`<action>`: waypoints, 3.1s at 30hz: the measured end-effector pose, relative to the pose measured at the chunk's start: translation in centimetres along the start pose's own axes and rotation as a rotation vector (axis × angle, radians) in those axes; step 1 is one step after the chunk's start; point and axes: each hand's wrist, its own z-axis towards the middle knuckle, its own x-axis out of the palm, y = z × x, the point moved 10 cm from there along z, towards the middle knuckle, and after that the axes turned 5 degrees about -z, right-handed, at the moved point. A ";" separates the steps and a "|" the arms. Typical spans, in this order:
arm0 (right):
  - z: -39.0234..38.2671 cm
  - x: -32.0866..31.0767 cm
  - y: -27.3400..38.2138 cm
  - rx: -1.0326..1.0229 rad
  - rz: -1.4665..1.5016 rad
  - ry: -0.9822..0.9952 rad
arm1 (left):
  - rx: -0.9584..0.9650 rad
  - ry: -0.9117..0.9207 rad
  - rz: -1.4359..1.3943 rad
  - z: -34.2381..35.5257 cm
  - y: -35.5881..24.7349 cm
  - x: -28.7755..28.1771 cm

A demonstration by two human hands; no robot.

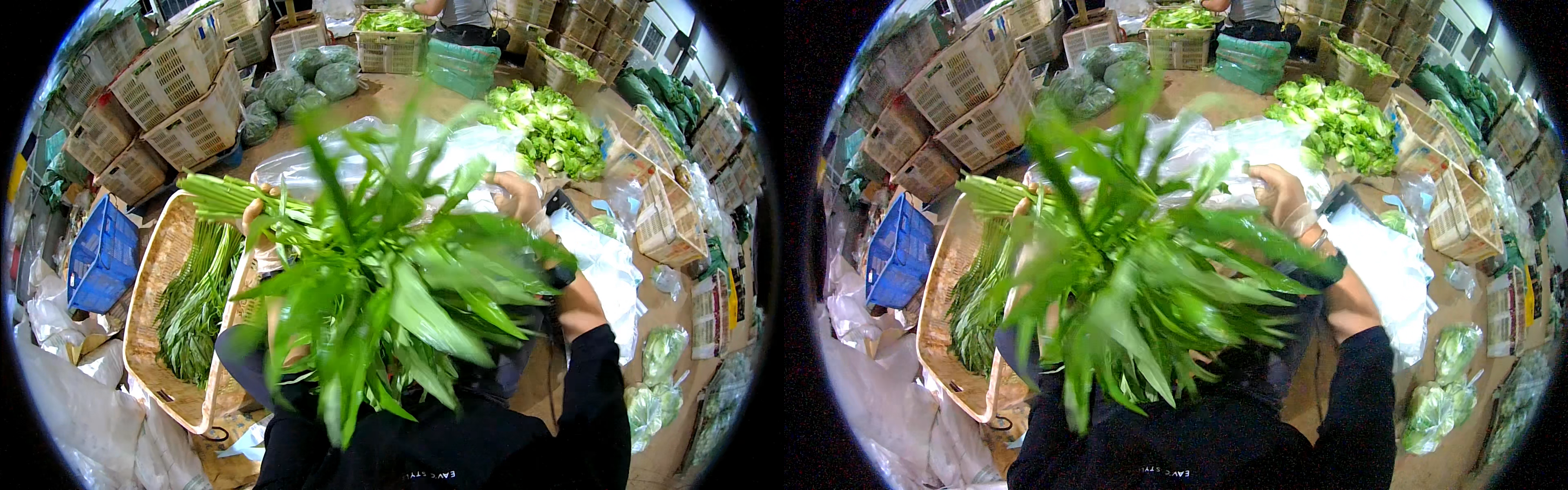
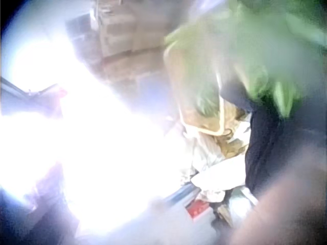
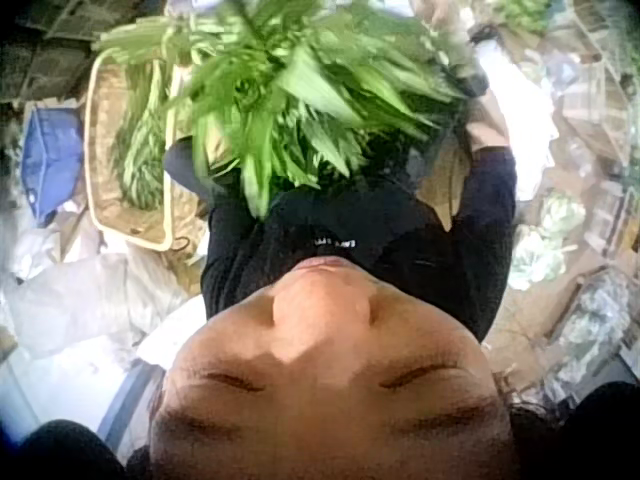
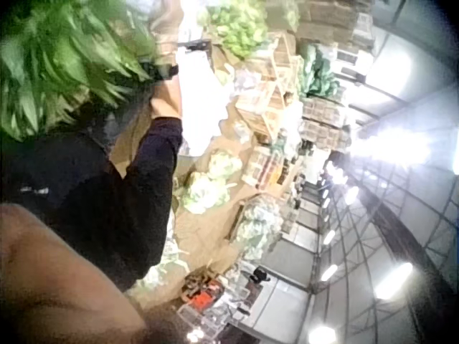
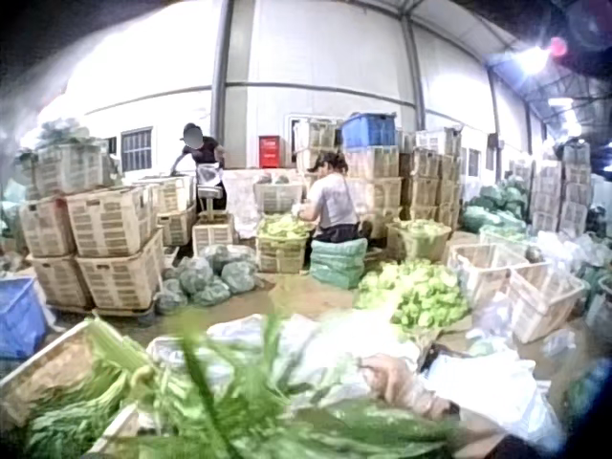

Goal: The person sorts leafy green vegetables into bunches, weighs them on a digital scale, places them into plastic bags, and applies labels and adhesive tape to seal the bags.

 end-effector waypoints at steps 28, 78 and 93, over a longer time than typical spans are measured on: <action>-8.2 14.9 7.6 0.416 0.986 1.043 | 0.408 -0.451 0.487 -5.6 -6.8 -6.9; -2.8 44.5 -3.3 -0.247 -0.395 1.020 | -0.149 -0.157 1.127 -2.0 17.4 -18.5; -3.4 50.3 -5.4 -0.212 0.360 0.597 | -0.342 -0.567 2.019 -5.1 8.7 -16.0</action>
